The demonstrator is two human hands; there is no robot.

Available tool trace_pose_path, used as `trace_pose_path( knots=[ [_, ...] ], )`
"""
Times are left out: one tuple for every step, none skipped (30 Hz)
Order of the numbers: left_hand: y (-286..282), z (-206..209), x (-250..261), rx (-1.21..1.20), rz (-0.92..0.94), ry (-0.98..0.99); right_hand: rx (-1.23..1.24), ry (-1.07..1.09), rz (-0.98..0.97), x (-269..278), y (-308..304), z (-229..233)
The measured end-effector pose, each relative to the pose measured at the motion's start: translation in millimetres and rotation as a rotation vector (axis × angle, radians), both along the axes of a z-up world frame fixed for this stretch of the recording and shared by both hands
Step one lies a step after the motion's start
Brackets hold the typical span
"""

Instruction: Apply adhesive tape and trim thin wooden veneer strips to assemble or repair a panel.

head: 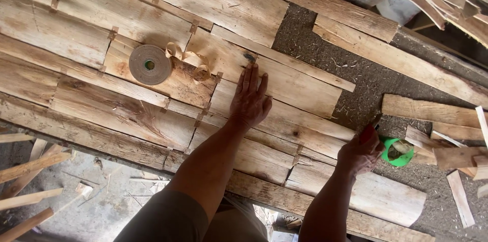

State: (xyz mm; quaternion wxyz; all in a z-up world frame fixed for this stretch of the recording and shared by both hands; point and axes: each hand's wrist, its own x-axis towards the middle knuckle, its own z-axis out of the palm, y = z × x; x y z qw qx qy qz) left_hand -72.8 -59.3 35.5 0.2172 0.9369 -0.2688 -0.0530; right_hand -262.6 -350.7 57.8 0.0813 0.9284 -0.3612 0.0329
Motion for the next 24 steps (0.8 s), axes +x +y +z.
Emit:
trace_pose_path(
  knots=[
    [0, 1, 0, -0.004, -0.01, -0.002, -0.004, -0.002, -0.01, -2, 0, -1],
    [0, 2, 1, 0.007, -0.006, 0.007, 0.144, -0.092, -0.157, -4, 0, -2],
    [0, 4, 1, 0.018, -0.002, 0.016, 0.291, -0.184, -0.302, -6, 0, -3],
    [-1, 4, 1, 0.012, -0.008, 0.012, 0.285, -0.19, -0.307, -9, -4, -6],
    [-1, 4, 2, 0.014, -0.01, 0.009, 0.258, -0.138, -0.32, -12, -9, -10],
    [1, 5, 0, 0.021, -0.008, 0.01, 0.235, -0.081, -0.329, -14, -13, -15],
    [0, 1, 1, 0.019, -0.009, 0.01, 0.233, -0.081, -0.33, -18, -18, -21],
    [1, -3, 0, 0.011, -0.009, -0.028, 0.269, -0.103, -0.38, -24, -22, -27],
    [2, -6, -1, 0.003, -0.009, -0.066, 0.305, -0.125, -0.429, -30, -26, -33],
    [2, -6, -1, 0.002, -0.011, -0.066, 0.305, -0.125, -0.431, -34, -28, -34],
    [2, -5, -1, 0.015, -0.012, -0.045, 0.297, -0.175, -0.386, -37, -30, -34],
    [1, -4, 0, 0.027, -0.015, -0.025, 0.288, -0.226, -0.343, -41, -31, -34],
    [3, 0, 0, 0.025, -0.02, -0.026, 0.286, -0.228, -0.347, -43, -25, -33],
    [2, 3, 1, 0.035, -0.018, -0.014, 0.341, -0.38, -0.264, -45, -21, -32],
    [2, 6, 2, 0.044, -0.017, -0.001, 0.394, -0.531, -0.178, -46, -17, -30],
    [3, 6, 2, 0.037, -0.019, -0.003, 0.387, -0.533, -0.178, -41, -14, -28],
    [4, 6, 1, 0.003, -0.016, -0.001, 0.61, -0.674, -0.257, -36, -10, -26],
    [5, 5, 1, -0.03, -0.01, 0.001, 0.839, -0.809, -0.333, -30, -6, -25],
    [6, 5, 1, -0.036, -0.009, 0.0, 0.834, -0.811, -0.329, -27, -2, -23],
    [6, 5, 1, -0.073, 0.0, 0.018, 0.961, -0.88, -0.283, -23, 2, -21],
    [7, 6, 2, -0.111, 0.008, 0.035, 1.088, -0.947, -0.235, -20, 6, -18],
    [9, 2, 0, -0.117, 0.015, 0.03, 1.086, -0.948, -0.223, -8, 11, -13],
    [11, -1, -2, -0.227, 0.015, -0.005, 1.228, -0.988, -0.268, 3, 17, -8],
    [13, -5, -3, -0.335, 0.015, -0.042, 1.372, -1.024, -0.313, 15, 23, -4]
  ],
)
